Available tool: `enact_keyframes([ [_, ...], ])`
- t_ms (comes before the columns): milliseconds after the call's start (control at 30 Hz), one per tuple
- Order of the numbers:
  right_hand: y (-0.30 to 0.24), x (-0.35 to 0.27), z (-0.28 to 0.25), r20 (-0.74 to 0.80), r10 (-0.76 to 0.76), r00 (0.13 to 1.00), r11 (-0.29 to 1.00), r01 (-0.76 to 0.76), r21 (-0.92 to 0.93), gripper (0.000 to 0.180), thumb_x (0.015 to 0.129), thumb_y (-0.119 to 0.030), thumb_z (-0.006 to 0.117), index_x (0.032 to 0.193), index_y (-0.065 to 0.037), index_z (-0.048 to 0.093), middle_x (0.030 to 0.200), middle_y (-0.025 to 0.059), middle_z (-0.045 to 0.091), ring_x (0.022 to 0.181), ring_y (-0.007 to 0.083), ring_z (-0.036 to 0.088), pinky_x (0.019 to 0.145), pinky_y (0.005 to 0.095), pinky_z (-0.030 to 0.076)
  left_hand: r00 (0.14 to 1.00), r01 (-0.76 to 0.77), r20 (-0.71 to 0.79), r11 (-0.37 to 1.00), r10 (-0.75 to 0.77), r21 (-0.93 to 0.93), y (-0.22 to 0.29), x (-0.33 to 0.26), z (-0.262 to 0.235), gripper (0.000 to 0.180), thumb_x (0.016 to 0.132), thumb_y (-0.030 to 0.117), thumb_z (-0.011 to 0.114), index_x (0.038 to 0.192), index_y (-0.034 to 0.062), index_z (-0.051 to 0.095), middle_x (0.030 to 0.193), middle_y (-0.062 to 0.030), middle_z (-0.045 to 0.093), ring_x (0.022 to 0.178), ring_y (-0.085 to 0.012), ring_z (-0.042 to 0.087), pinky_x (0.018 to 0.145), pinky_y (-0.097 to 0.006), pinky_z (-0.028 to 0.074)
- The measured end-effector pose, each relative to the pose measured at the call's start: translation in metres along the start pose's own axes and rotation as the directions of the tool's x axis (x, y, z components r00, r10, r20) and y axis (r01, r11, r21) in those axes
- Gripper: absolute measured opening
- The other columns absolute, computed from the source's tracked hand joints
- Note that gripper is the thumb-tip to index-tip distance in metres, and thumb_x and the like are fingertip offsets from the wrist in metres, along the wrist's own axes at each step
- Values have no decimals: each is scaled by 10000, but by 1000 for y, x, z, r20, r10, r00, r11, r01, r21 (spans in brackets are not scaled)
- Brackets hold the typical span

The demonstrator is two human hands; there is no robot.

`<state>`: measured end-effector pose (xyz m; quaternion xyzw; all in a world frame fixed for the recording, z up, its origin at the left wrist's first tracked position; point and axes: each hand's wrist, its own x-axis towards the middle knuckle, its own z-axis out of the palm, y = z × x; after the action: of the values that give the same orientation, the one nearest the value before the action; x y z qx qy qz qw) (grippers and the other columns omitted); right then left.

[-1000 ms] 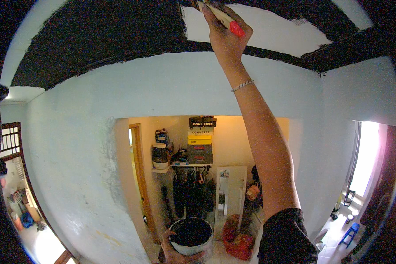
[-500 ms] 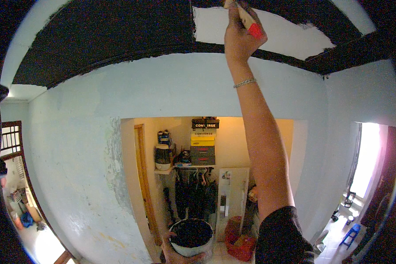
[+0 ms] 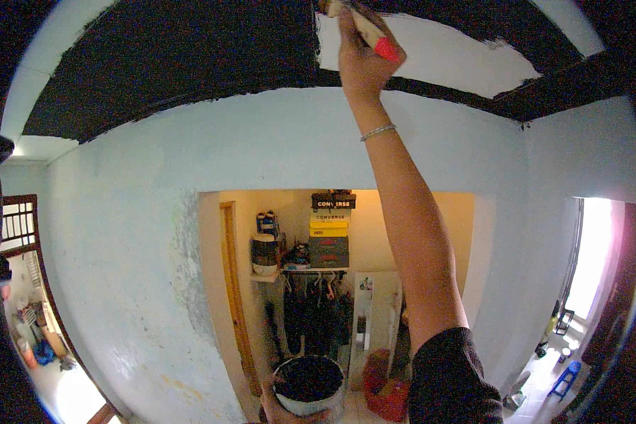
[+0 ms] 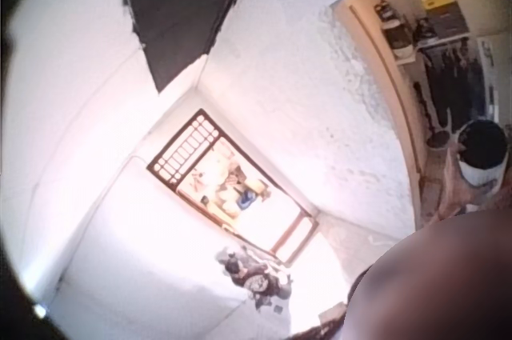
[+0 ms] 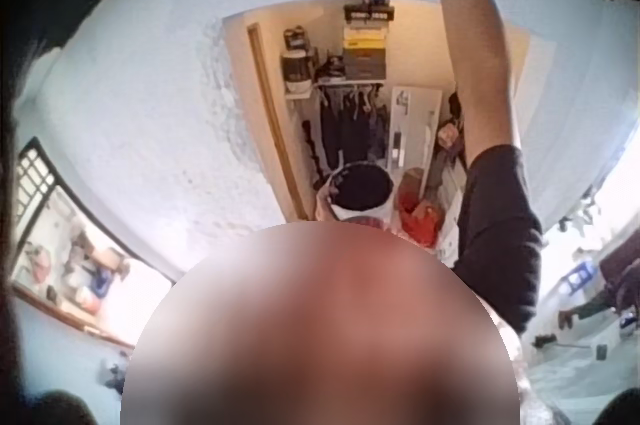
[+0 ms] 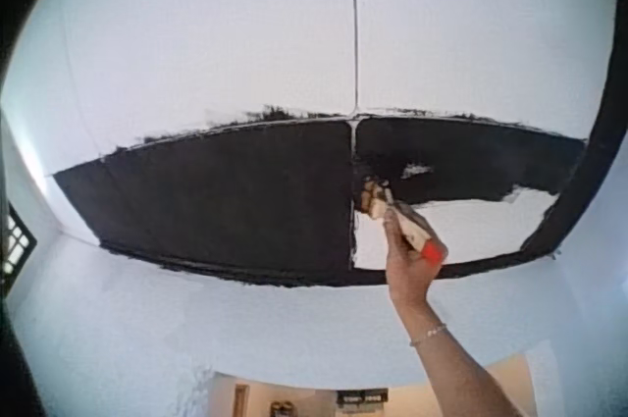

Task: The person paints a white ceiling black using a paintbrush and a paint can. They repeatedly dip the brush into the can and apply black paint to the ceiling in long strokes, gradually covering more area.

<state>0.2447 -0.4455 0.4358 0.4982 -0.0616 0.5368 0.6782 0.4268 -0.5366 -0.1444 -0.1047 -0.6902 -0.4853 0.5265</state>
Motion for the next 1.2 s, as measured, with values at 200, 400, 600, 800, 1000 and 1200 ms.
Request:
enact_keyframes([
  [200, -2, 4, 8, -66, -76, 995, 997, 75, -30, 307, 916, -232, 818, 1037, 40, 744, 998, 118, 768, 917, 163, 718, 863, 298, 561, 998, 2, -69, 1000, -1, 13, -4, -4, 3, 1098, 610, 418, 959, 1476, 56, 388, 1272, -206, 565, 1185, -381, 584, 952, -508, 466],
  [400, -8, 2, 13, -13, -91, 996, 994, 92, 65, 285, 910, -204, 821, 1029, 42, 740, 999, 111, 770, 921, 167, 722, 841, 294, 563, 996, 68, -62, 998, -67, 16, 1, -4, 6, 1087, 617, 414, 955, 1473, 56, 389, 1279, -208, 568, 1191, -377, 583, 959, -506, 464],
  [600, -9, 11, 8, -126, 24, 992, 991, -7, 134, 215, 936, -65, 762, 1091, 82, 734, 1040, 123, 760, 951, 164, 702, 854, 293, 564, 994, 108, -34, 994, -107, 19, 8, -2, 5, 1075, 625, 411, 952, 1470, 55, 390, 1285, -209, 571, 1196, -372, 582, 966, -504, 462],
  [800, 6, 30, -16, -44, -163, 986, 985, 160, -63, 151, 933, -52, 736, 1056, 35, 740, 1017, 126, 761, 912, 204, 730, 834, 329, 566, 990, 142, -6, 990, -142, 13, 13, 0, 9, 1064, 632, 407, 949, 1466, 55, 391, 1292, -211, 573, 1202, -368, 580, 973, -502, 459],
  [1000, 27, 47, -67, -312, -41, 949, 995, 12, -96, 226, 907, -134, 794, 1025, 46, 727, 989, 135, 768, 930, 208, 730, 881, 324, 570, 986, 167, -6, 986, -167, 11, 17, -1, 11, 1052, 639, 404, 946, 1463, 54, 392, 1298, -213, 576, 1208, -363, 579, 980, -500, 457],
  [1200, 3, 36, -26, -452, -188, 872, 968, 88, -234, 134, 908, -106, 755, 917, 15, 697, 879, 113, 740, 830, 231, 719, 761, 344, 566, 980, 198, -2, 980, -198, 12, 21, -2, 10, 1041, 647, 401, 942, 1460, 54, 393, 1305, -214, 579, 1214, -359, 578, 987, -498, 455],
])
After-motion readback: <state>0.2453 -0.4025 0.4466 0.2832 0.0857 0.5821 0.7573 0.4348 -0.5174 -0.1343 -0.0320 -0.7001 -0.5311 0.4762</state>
